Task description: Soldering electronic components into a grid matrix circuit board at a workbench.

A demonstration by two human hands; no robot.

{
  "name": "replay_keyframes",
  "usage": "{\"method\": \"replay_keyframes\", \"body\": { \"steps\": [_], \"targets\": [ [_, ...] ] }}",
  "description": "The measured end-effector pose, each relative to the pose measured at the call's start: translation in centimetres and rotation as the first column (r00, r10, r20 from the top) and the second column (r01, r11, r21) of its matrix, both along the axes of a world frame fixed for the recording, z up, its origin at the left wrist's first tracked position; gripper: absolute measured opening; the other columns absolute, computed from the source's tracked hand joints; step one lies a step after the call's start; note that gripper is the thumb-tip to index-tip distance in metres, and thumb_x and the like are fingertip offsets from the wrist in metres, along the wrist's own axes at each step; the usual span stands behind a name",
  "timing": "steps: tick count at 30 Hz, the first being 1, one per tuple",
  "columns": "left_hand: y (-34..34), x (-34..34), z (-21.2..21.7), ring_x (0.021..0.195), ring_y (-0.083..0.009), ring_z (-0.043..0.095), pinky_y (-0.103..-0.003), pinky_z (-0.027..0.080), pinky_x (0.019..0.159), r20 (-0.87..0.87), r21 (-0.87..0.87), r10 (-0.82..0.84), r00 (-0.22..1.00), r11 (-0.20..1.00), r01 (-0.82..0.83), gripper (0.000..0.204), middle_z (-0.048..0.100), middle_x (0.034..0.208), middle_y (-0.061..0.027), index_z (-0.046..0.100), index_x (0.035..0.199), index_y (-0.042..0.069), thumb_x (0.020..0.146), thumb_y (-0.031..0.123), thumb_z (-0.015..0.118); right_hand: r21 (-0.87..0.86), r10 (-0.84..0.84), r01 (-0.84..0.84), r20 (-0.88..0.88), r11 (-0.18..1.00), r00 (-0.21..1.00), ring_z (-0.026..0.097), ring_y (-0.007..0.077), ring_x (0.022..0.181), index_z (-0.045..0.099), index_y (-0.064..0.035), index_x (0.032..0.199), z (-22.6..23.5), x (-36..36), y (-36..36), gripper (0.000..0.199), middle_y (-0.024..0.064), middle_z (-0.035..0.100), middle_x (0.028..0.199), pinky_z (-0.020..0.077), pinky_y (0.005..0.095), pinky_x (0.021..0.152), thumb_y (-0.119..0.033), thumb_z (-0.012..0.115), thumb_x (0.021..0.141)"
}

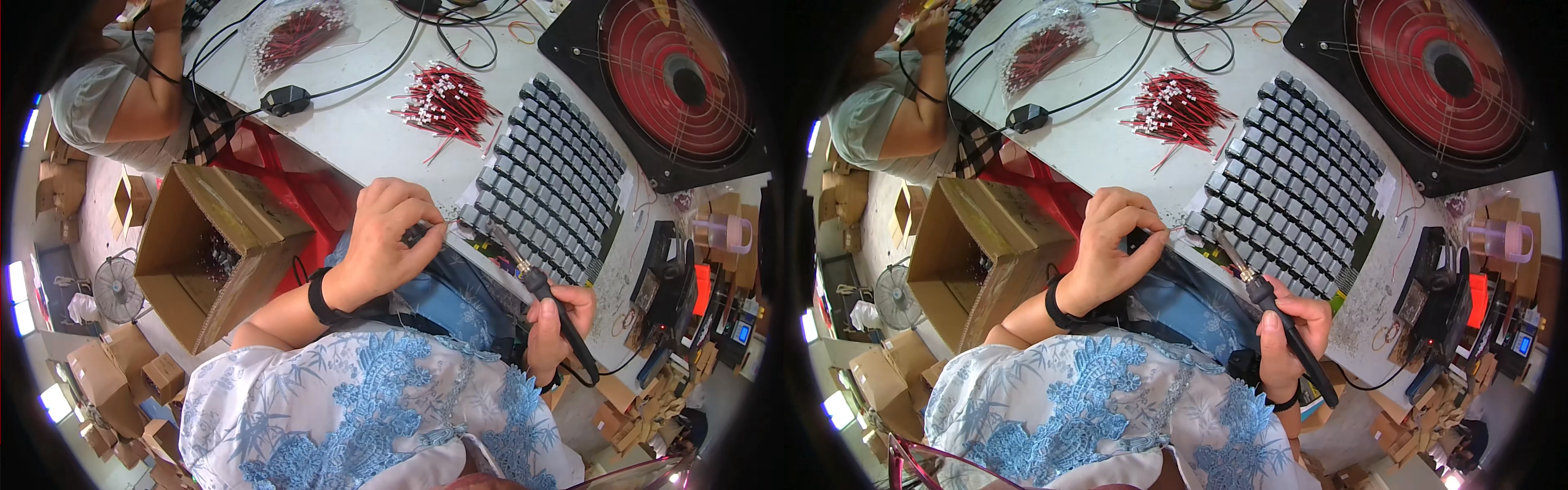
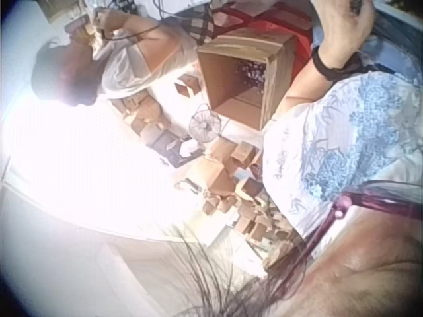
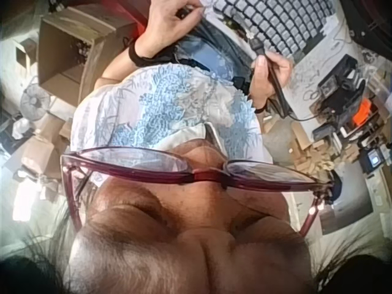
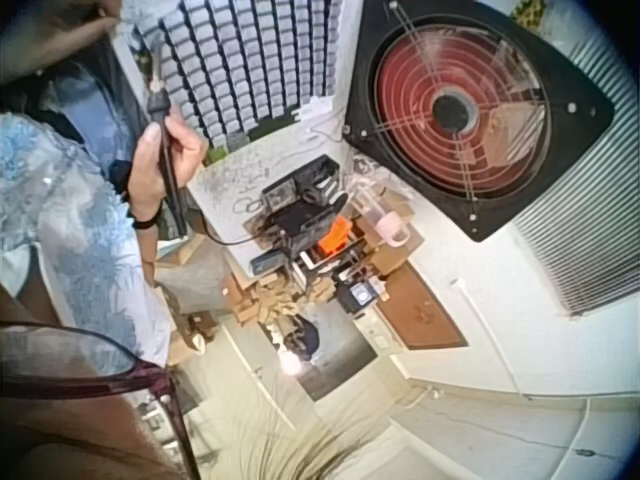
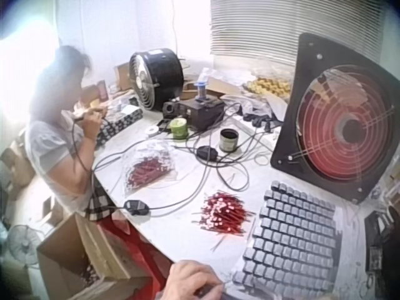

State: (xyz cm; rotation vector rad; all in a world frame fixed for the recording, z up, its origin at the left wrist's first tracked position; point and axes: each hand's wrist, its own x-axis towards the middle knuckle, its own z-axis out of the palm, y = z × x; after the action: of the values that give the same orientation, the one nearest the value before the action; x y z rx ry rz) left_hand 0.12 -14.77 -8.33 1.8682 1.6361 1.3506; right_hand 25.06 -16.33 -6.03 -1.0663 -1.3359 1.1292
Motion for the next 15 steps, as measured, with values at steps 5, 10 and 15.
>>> {"method": "replay_keyframes", "body": {
  "steps": [5,10,15],
  "targets": [
    [0.2,0.35,0.08,0.089,-0.023,0.055,-0.037,0.038,0.082,0.011,0.075,0.016,1.0,0.997,-0.017,0.016,0.061,0.09,-0.0008,0.064,0.081,0.011,0.069,0.005,0.073,0.046,0.038,-0.036,-0.05,0.998,0.998,0.057,0.0153,0.072,0.046,-0.0008,0.098,-0.39,-0.04,0.2,0.021,0.0081,0.05,0.085,0.0442,0.0507,0.101,-0.004,0.062,0.084],
    [0.28,0.57,-0.17,0.093,-0.0215,0.056,-0.035,0.039,0.083,-0.038,0.055,-0.114,0.993,0.992,0.116,0.019,0.064,0.093,-0.0009,0.064,0.082,0.01,0.068,0.0,0.073,-0.022,0.02,-0.021,-0.03,1.0,0.999,0.061,0.0345,0.105,0.047,0.0002,0.096,-0.39,-0.17,-0.13,0.02,0.0115,0.051,0.096,0.0444,0.0473,0.1,-0.003,0.063,0.083],
    [0.26,0.59,0.18,0.092,-0.0206,0.057,-0.035,0.039,0.084,-0.049,0.038,-0.111,0.993,0.993,0.113,0.019,0.064,0.091,0.0001,0.064,0.081,0.01,0.068,0.001,0.073,-0.001,0.077,-0.077,-0.003,0.997,0.997,0.058,0.0396,0.113,0.048,0.0005,0.098,-0.99,0.16,-0.17,0.023,0.0131,0.052,0.101,0.0449,0.0447,0.098,-0.002,0.064,0.082]
  ]
}}
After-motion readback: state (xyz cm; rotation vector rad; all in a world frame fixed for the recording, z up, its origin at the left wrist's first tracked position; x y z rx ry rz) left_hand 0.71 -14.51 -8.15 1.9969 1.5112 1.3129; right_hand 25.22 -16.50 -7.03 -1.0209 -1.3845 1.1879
